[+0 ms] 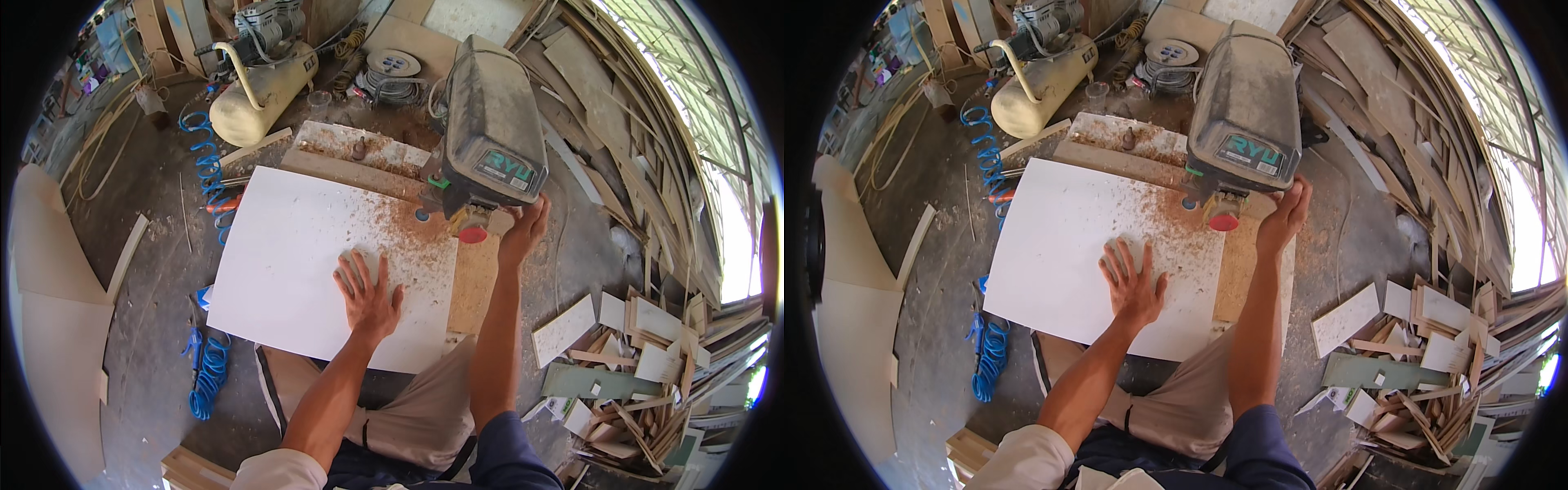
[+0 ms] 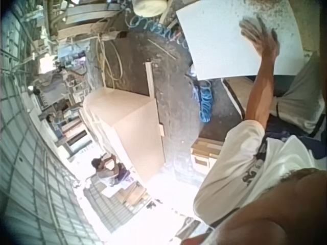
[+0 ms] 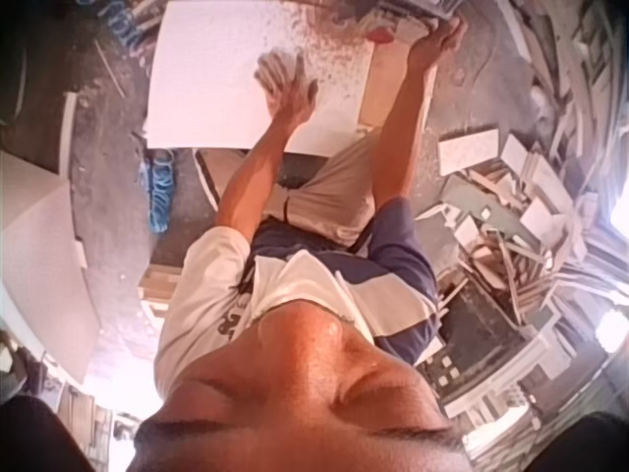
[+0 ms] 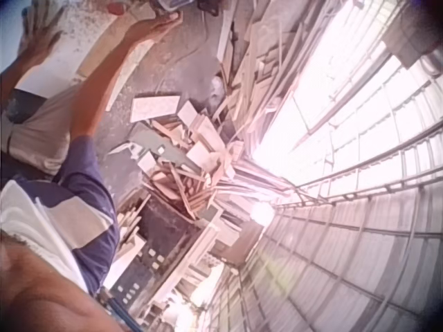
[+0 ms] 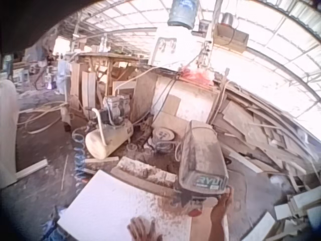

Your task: The person uses a drill press to create circular holes in a white rectangular wood panel, positioning the wood under the bit and lowering the handle, then cleans the work surface with a blue air blower.

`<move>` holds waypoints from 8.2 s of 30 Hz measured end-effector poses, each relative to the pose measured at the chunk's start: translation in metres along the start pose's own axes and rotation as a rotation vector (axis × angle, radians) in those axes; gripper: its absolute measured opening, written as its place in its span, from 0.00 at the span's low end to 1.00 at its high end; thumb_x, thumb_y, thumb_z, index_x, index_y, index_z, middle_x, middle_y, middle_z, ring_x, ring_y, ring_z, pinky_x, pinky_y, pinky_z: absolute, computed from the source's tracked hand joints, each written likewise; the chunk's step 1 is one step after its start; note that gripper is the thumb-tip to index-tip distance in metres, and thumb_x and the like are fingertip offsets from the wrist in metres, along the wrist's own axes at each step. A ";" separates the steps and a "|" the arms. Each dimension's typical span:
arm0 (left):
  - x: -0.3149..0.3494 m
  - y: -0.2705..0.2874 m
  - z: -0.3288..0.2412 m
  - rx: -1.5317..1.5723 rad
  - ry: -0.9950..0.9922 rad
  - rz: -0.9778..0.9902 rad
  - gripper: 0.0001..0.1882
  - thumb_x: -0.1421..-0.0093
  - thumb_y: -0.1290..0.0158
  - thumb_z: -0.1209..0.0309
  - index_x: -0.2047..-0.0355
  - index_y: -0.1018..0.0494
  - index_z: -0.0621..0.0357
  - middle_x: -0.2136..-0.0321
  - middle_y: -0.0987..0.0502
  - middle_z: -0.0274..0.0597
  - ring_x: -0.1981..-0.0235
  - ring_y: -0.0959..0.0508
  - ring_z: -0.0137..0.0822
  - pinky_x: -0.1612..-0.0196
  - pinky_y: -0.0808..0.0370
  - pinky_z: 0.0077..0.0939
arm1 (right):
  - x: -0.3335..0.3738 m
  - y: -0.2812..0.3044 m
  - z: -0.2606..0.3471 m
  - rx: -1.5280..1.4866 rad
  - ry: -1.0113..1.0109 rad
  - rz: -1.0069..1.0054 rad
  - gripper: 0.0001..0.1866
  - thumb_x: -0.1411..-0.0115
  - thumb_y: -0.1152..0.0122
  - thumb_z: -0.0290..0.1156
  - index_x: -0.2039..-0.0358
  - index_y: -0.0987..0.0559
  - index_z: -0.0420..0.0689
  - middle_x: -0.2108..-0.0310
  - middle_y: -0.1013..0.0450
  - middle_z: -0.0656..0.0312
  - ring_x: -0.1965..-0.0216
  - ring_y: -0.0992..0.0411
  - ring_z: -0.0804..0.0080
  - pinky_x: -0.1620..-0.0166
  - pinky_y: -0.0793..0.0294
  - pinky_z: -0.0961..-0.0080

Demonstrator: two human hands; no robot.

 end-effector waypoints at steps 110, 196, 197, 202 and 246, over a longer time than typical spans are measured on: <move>-0.001 0.002 0.000 -0.008 0.028 0.015 0.39 0.28 0.66 0.43 0.24 0.60 0.45 0.27 0.71 0.67 0.27 0.71 0.71 0.30 0.71 0.69 | 0.034 -0.003 -0.013 -0.003 -0.074 -0.027 0.17 0.23 0.61 0.42 0.65 0.30 0.45 0.84 0.34 0.65 0.84 0.40 0.82 0.78 0.42 0.82; 0.000 -0.008 0.003 -0.028 -0.009 -0.001 0.40 0.30 0.63 0.41 0.25 0.52 0.47 0.26 0.64 0.64 0.26 0.66 0.69 0.29 0.66 0.68 | 0.042 0.005 -0.041 -0.201 -0.513 0.283 0.16 0.28 0.49 0.31 0.45 0.27 0.35 0.65 0.22 0.55 0.71 0.24 0.72 0.68 0.21 0.73; -0.004 -0.009 0.008 -0.009 -0.008 0.051 0.40 0.30 0.63 0.41 0.25 0.52 0.47 0.25 0.63 0.61 0.26 0.66 0.66 0.28 0.66 0.66 | 0.034 0.005 -0.027 -0.246 -0.488 0.252 0.18 0.29 0.48 0.30 0.42 0.29 0.35 0.64 0.22 0.54 0.69 0.24 0.71 0.67 0.20 0.72; -0.002 0.064 0.218 0.200 0.299 -0.625 0.27 0.41 0.39 0.59 0.45 0.26 0.62 0.52 0.22 0.59 0.47 0.25 0.56 0.42 0.30 0.49 | 0.012 -0.006 -0.007 -0.221 -0.528 0.407 0.19 0.29 0.45 0.33 0.43 0.30 0.34 0.61 0.22 0.53 0.66 0.23 0.70 0.63 0.20 0.71; 0.183 0.047 0.179 0.619 0.376 -0.346 0.36 0.52 0.34 0.66 0.43 0.28 0.72 0.56 0.18 0.60 0.56 0.16 0.53 0.51 0.21 0.40 | 0.010 -0.002 -0.003 -0.092 -0.446 0.457 0.25 0.29 0.44 0.44 0.44 0.27 0.35 0.59 0.20 0.55 0.66 0.25 0.75 0.59 0.24 0.75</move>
Point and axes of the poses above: each hand's wrist, its own x-axis away from the middle knuckle, its own y-axis out of the back of the hand, z = x × y, the point moved 9 cm from there along -x, towards the middle knuckle
